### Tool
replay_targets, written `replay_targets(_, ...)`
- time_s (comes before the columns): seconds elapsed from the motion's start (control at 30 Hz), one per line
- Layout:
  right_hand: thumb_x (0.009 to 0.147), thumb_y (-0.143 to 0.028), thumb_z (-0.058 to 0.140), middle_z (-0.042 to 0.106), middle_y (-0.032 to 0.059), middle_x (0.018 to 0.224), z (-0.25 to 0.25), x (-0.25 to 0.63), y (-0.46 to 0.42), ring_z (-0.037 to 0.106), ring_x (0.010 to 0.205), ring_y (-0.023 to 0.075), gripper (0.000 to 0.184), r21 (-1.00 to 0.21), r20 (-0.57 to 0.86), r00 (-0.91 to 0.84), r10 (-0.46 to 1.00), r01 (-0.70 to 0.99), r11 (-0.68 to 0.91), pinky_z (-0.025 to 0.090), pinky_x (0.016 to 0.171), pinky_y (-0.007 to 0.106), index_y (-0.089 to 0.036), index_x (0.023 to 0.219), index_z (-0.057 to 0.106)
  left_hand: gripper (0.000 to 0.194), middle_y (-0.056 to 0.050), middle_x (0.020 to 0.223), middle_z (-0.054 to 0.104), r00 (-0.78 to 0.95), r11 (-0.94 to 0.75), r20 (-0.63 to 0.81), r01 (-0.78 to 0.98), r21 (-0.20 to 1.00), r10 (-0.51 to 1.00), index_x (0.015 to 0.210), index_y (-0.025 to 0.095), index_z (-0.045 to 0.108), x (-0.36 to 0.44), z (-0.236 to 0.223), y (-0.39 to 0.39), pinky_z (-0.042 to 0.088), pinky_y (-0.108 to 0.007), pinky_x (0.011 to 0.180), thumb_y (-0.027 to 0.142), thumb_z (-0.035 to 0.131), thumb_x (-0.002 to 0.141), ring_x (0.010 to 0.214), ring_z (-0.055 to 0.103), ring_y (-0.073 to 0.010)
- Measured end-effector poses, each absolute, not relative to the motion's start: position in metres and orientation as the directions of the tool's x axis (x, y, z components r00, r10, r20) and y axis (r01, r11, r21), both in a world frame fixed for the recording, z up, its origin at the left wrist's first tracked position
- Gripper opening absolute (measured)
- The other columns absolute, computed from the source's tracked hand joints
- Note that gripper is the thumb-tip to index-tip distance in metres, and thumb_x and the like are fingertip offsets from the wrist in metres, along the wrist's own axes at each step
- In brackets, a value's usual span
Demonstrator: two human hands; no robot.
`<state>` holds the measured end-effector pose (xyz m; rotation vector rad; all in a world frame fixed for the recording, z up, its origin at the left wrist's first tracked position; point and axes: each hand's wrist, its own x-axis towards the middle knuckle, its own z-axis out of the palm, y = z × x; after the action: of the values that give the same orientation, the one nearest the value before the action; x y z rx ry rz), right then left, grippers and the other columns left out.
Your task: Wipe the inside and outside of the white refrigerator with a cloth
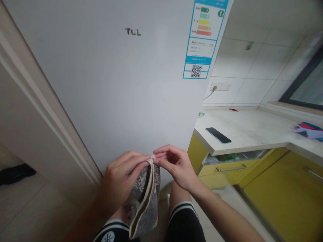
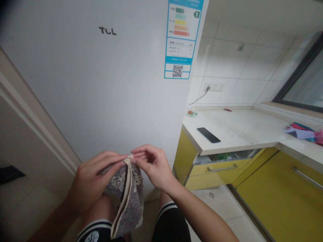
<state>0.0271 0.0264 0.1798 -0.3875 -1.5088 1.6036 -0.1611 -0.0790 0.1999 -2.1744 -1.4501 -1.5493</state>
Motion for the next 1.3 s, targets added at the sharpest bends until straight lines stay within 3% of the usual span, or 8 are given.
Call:
replay_targets(0.23, 0.074, -0.037, 0.106, 0.082, 0.0021, 0.086, 0.187, 0.026, 0.028, 0.076, 0.080, 0.0104, 0.036, -0.931, 0.267, -0.613, 0.744, -0.362, 0.037, 0.062, 0.080, 0.020, -0.019, 0.095, 0.084, 0.021, -0.001, 0.101, 0.085, 0.057, -0.598, 0.838, 0.726, 0.338, 0.543, 0.108, 0.022, 0.084, -0.162, 0.201, -0.079, 0.064, -0.020, 0.088, 0.004, 0.076, 0.100, 0.094, 0.081, -0.0124)
replay_targets(0.63, 0.064, -0.034, 0.111, 0.082, 0.0026, 0.083, 0.190, 0.027, 0.034, 0.074, 0.075, 0.0104, 0.044, -0.950, 0.164, -0.684, 0.711, -0.303, -0.072, 0.058, 0.072, 0.019, -0.017, 0.092, 0.083, 0.022, -0.005, 0.112, 0.087, 0.178, -0.628, 0.841, 0.745, 0.224, 0.511, 0.111, 0.020, 0.080, -0.169, 0.198, -0.077, 0.064, -0.024, 0.097, 0.002, 0.069, 0.103, 0.107, 0.082, -0.0140)
replay_targets(0.83, 0.056, -0.026, 0.113, 0.083, 0.0030, 0.085, 0.193, 0.031, 0.039, 0.075, 0.075, 0.0105, 0.047, -0.953, 0.111, -0.717, 0.689, -0.272, -0.130, 0.059, 0.074, 0.020, -0.016, 0.090, 0.083, 0.025, -0.004, 0.103, 0.085, 0.224, -0.669, 0.847, 0.719, 0.191, 0.482, 0.107, 0.019, 0.078, -0.166, 0.203, -0.078, 0.064, -0.023, 0.090, -0.003, 0.069, 0.100, 0.098, 0.080, -0.0132)
replay_targets(1.03, 0.069, -0.038, 0.107, 0.077, 0.0009, 0.077, 0.188, 0.032, 0.043, 0.066, 0.067, 0.0091, 0.039, -0.936, 0.060, -0.771, 0.634, -0.264, -0.233, 0.054, 0.065, 0.020, -0.016, 0.091, 0.082, 0.024, -0.003, 0.099, 0.082, 0.211, -0.656, 0.844, 0.727, 0.201, 0.493, 0.104, 0.020, 0.076, -0.163, 0.206, -0.083, 0.063, -0.023, 0.087, -0.003, 0.069, 0.100, 0.094, 0.078, -0.0129)
replay_targets(1.13, 0.068, -0.036, 0.106, 0.075, -0.0004, 0.074, 0.188, 0.028, 0.040, 0.063, 0.065, 0.0087, 0.037, -0.936, 0.090, -0.736, 0.672, -0.293, -0.196, 0.051, 0.064, 0.020, -0.017, 0.088, 0.081, 0.023, -0.002, 0.098, 0.081, 0.225, -0.647, 0.827, 0.735, 0.204, 0.516, 0.112, 0.020, 0.076, -0.163, 0.207, -0.083, 0.061, -0.023, 0.086, 0.000, 0.068, 0.103, 0.091, 0.076, -0.0129)
replay_targets(1.3, 0.070, -0.029, 0.105, 0.077, 0.0001, 0.078, 0.190, 0.024, 0.029, 0.065, 0.070, 0.0097, 0.032, -0.945, 0.230, -0.636, 0.737, -0.328, 0.011, 0.051, 0.069, 0.020, -0.018, 0.088, 0.081, 0.021, -0.002, 0.101, 0.082, 0.179, -0.599, 0.768, 0.740, 0.307, 0.615, 0.119, 0.022, 0.078, -0.164, 0.207, -0.084, 0.060, -0.021, 0.085, 0.008, 0.071, 0.105, 0.091, 0.077, -0.0131)
